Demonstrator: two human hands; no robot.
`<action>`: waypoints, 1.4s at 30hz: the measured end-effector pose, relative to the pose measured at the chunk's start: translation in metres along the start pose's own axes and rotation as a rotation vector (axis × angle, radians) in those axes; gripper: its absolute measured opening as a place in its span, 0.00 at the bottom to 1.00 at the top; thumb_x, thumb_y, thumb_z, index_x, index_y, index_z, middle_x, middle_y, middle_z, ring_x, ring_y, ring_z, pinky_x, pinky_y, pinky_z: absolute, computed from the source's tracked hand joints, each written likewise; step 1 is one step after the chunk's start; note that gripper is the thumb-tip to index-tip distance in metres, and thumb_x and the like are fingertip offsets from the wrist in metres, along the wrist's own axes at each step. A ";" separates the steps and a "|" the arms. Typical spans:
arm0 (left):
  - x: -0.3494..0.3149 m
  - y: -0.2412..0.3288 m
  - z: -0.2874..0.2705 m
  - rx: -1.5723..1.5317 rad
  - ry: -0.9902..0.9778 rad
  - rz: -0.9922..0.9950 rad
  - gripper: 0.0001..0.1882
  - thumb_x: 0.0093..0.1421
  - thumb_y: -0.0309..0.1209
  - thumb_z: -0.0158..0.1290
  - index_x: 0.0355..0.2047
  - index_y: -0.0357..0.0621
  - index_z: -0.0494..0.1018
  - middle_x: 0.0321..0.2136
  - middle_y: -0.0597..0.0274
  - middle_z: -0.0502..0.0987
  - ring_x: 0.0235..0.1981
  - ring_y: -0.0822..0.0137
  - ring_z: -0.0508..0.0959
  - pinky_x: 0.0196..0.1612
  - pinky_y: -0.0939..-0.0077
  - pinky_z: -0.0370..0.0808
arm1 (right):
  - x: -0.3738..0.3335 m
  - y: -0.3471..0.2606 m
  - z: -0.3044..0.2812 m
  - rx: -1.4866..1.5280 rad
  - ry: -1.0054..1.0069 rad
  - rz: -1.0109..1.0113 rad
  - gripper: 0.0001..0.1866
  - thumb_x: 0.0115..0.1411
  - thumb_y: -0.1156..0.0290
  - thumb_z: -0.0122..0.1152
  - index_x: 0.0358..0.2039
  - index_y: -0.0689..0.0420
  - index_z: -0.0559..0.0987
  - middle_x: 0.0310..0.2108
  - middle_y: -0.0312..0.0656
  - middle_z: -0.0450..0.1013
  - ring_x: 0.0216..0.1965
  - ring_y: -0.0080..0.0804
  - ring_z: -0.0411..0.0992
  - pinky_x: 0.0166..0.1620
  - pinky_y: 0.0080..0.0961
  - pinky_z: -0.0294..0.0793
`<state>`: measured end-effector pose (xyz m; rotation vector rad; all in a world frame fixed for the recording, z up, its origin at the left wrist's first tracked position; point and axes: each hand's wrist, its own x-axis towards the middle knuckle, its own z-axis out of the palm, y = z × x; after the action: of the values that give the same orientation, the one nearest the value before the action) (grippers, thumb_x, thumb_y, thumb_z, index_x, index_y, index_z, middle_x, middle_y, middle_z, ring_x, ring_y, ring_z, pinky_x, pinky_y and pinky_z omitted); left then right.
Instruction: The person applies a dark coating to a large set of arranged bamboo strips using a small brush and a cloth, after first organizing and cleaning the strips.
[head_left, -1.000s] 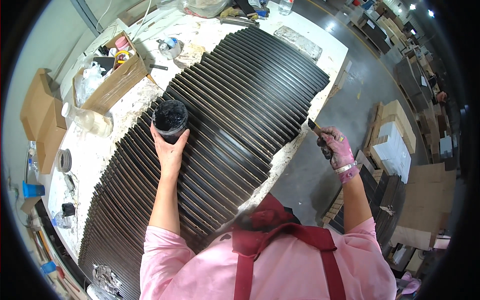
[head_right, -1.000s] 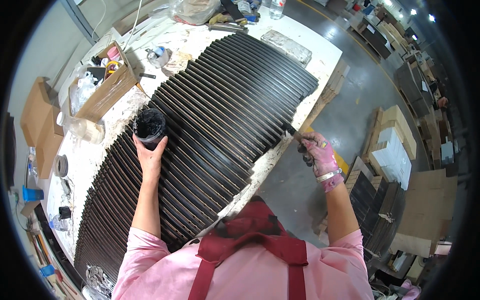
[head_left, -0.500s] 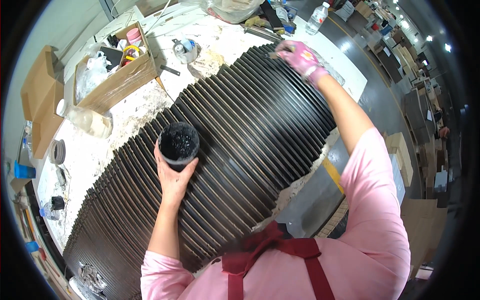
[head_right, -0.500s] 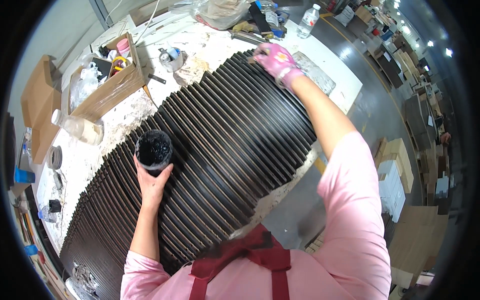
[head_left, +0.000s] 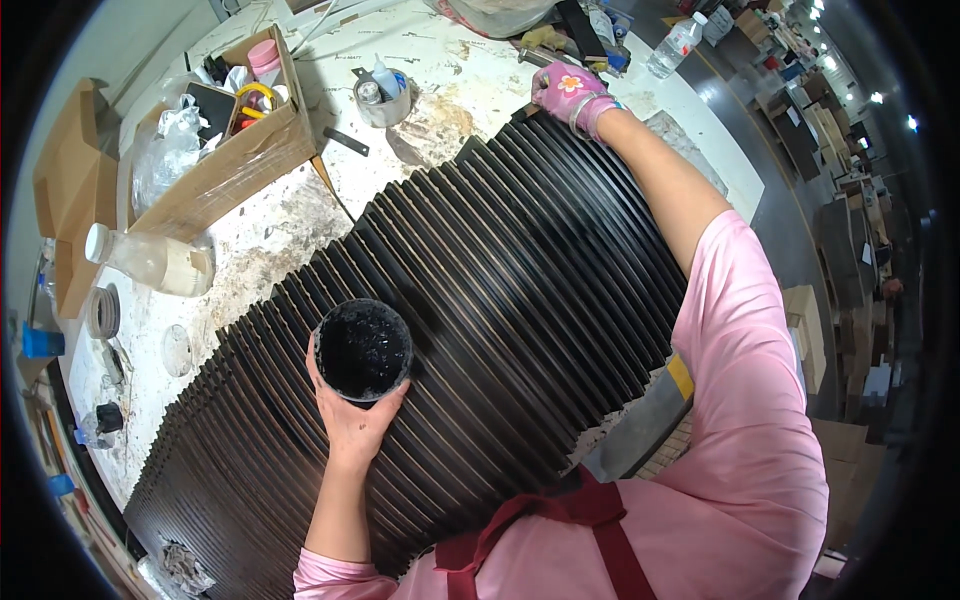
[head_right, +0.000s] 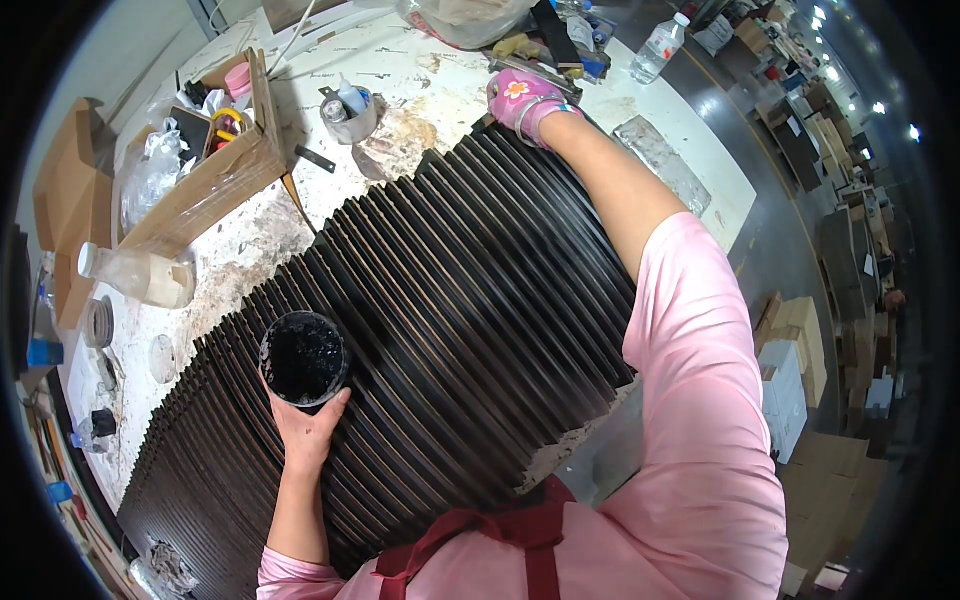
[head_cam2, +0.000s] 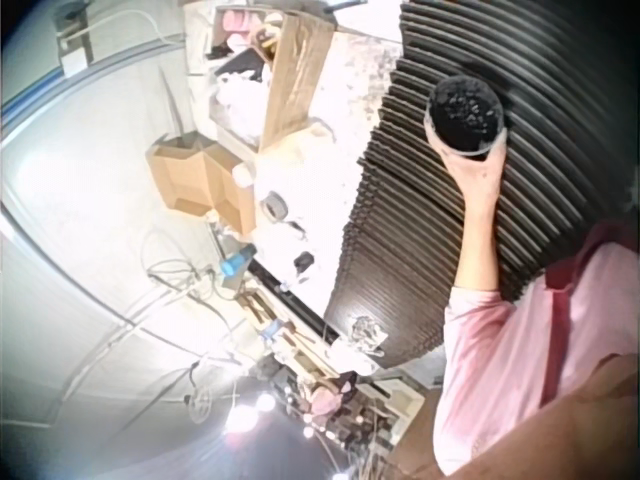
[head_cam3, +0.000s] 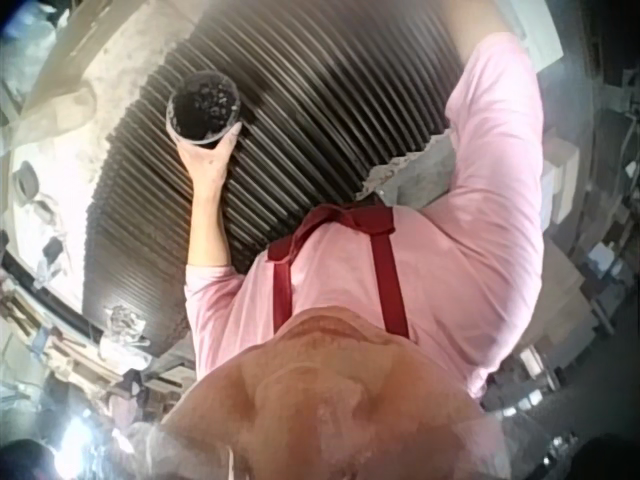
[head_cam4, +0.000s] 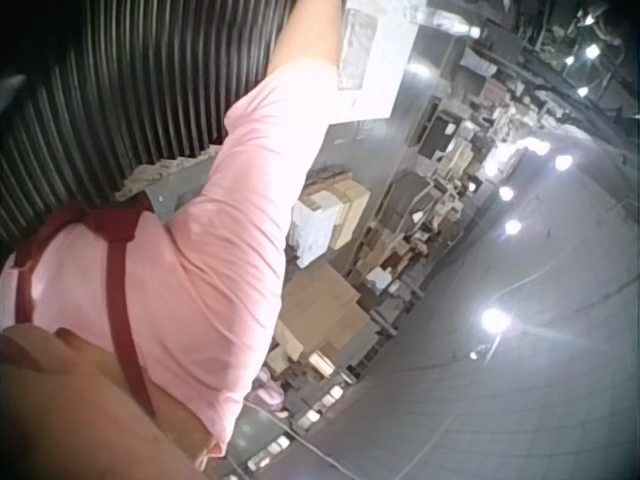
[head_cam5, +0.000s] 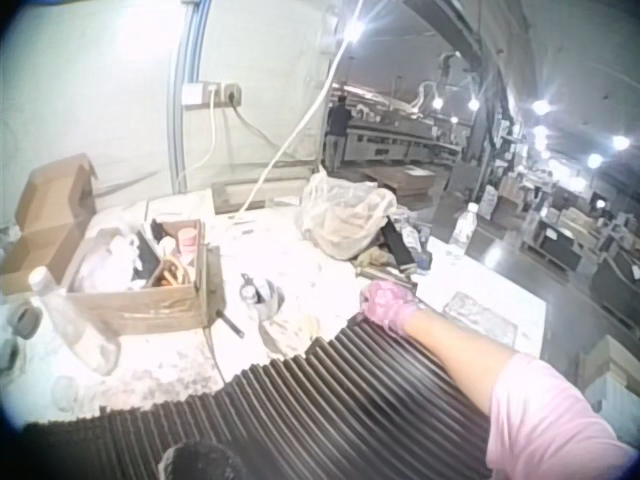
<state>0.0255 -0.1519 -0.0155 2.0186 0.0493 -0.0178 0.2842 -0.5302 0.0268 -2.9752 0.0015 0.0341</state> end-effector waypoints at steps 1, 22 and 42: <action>0.000 -0.001 0.000 -0.011 0.002 0.010 0.55 0.37 0.34 0.68 0.62 0.37 0.48 0.50 0.49 0.69 0.52 0.55 0.71 0.58 0.65 0.65 | 0.001 -0.001 -0.001 -0.017 0.023 0.019 0.09 0.53 0.62 0.60 0.32 0.52 0.81 0.33 0.48 0.76 0.39 0.46 0.74 0.44 0.34 0.72; -0.001 -0.005 0.000 -0.002 -0.002 -0.022 0.56 0.36 0.35 0.68 0.62 0.38 0.48 0.50 0.48 0.68 0.52 0.55 0.70 0.58 0.64 0.65 | 0.008 0.003 0.001 0.100 0.183 0.005 0.10 0.55 0.63 0.57 0.34 0.51 0.80 0.38 0.48 0.76 0.41 0.47 0.74 0.46 0.36 0.72; -0.003 -0.003 0.005 -0.064 -0.025 0.049 0.50 0.40 0.33 0.65 0.60 0.34 0.51 0.50 0.51 0.66 0.51 0.58 0.69 0.57 0.68 0.63 | -0.107 0.127 -0.017 0.998 0.414 0.328 0.09 0.57 0.70 0.60 0.37 0.59 0.81 0.27 0.32 0.74 0.27 0.16 0.66 0.31 0.16 0.65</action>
<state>0.0224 -0.1554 -0.0203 1.9547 -0.0150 -0.0101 0.1773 -0.6584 0.0253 -1.9132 0.4205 -0.4112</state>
